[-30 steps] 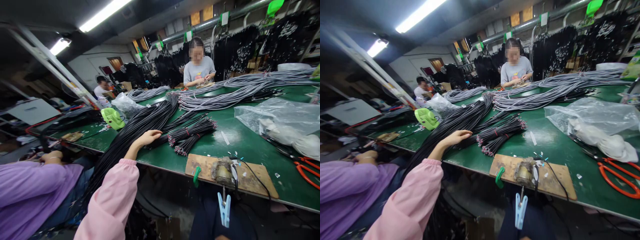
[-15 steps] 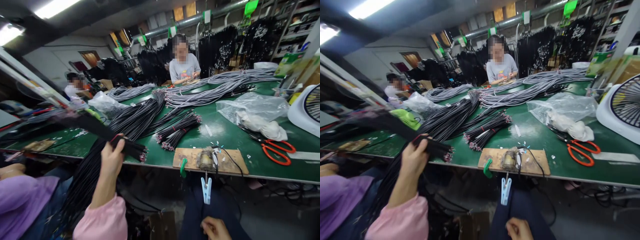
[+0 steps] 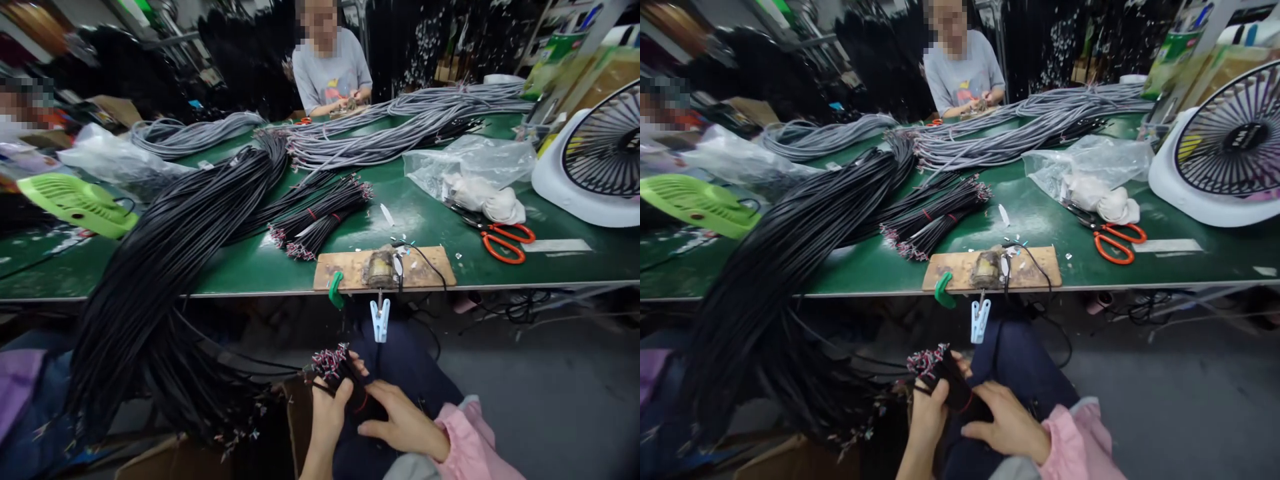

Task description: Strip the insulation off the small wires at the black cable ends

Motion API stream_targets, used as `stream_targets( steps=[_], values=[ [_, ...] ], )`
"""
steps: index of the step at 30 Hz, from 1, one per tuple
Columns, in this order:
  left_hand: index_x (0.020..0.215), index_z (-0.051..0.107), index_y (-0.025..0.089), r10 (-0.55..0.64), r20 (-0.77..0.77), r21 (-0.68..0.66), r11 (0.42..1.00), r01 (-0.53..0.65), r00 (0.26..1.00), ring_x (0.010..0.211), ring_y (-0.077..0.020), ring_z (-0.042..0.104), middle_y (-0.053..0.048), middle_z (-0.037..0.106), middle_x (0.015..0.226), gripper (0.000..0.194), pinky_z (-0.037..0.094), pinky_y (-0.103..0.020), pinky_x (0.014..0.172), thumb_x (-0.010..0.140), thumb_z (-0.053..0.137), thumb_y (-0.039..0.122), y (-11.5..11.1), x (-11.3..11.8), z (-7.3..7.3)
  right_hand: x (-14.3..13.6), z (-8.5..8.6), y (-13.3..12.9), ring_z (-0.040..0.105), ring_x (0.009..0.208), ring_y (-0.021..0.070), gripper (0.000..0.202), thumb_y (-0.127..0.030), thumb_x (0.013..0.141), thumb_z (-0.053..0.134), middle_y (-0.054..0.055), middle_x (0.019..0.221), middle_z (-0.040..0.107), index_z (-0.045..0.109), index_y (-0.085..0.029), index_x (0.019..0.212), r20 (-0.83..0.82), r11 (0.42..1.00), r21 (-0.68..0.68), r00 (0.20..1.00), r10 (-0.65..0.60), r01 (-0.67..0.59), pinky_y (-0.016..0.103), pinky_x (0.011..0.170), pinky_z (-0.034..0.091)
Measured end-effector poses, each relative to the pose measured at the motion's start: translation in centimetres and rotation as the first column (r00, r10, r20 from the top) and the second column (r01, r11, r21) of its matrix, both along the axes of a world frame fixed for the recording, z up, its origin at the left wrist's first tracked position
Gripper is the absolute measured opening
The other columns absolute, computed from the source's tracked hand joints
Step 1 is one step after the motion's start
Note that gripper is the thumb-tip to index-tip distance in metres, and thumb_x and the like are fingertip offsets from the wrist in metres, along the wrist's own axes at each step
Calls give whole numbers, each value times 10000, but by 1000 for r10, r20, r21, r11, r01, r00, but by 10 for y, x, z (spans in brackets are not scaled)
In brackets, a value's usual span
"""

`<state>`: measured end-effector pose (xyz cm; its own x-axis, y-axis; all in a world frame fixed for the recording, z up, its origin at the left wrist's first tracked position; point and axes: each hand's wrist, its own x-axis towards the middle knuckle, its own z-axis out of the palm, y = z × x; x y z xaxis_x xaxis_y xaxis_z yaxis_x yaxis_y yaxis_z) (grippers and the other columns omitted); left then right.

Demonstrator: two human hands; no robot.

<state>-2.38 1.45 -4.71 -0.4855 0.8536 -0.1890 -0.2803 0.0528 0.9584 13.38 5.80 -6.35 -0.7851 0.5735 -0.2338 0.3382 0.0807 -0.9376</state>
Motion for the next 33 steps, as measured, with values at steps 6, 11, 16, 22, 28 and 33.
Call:
stream_targets(
  steps=[6, 11, 16, 22, 28, 33],
  values=[
    [915, 756, 154, 4, -97, -39, 999, -8, 995, 695, -235, 761, -89, 783, 813, 308, 607, -335, 739, 792, 822, 428, 6, 5, 28, 6, -13, -25, 661, 1102, 311, 447, -319, 786, 874, 121, 1151, 713, 725, -176, 1183, 72, 994, 24, 991, -112, 110, 366, 984, 515],
    [768, 720, 158, 25, -91, -46, 999, -29, 996, 574, -184, 688, -39, 715, 654, 280, 562, -281, 615, 771, 832, 414, 7, 18, 37, 2, -15, -26, 674, 992, 285, 457, -387, 752, 896, 108, 1061, 714, 735, -145, 1105, 67, 997, 64, 997, -39, 34, 356, 889, 542],
    [777, 714, 189, 17, -103, -110, 993, -28, 995, 538, -184, 644, -6, 665, 604, 289, 539, -292, 574, 697, 871, 418, 4, 20, 40, 11, 10, -2, 679, 887, 247, 418, -344, 761, 893, 80, 959, 723, 741, -142, 1094, 16, 990, 132, 999, 38, -40, 319, 805, 546],
    [744, 736, 187, 37, -151, -135, 989, -57, 988, 569, -191, 640, -19, 672, 648, 288, 537, -296, 569, 670, 884, 423, 0, 21, 42, 22, 67, 41, 683, 820, 186, 252, -292, 1033, 556, 90, 890, 747, 752, -139, 993, -325, 920, 220, 914, -244, 324, 292, 767, 538],
    [675, 740, 189, -76, -241, -110, 993, 51, 968, 586, -192, 649, -19, 671, 626, 241, 550, -279, 586, 687, 875, 389, 2, 17, 41, 9, 85, 49, 656, 692, 158, 266, -327, 1002, 604, 69, 777, 718, 739, -139, 870, -464, 897, 206, 846, -263, 392, 258, 642, 533],
    [674, 744, 191, -98, -280, -126, 990, 65, 955, 509, -173, 627, -15, 675, 595, 232, 538, -258, 511, 709, 866, 385, 6, 19, 47, 4, 84, 46, 610, 633, 163, 186, -186, 939, 600, 52, 680, 685, 704, -157, 787, -513, 803, 310, 801, -310, 509, 296, 630, 501]
  ],
)
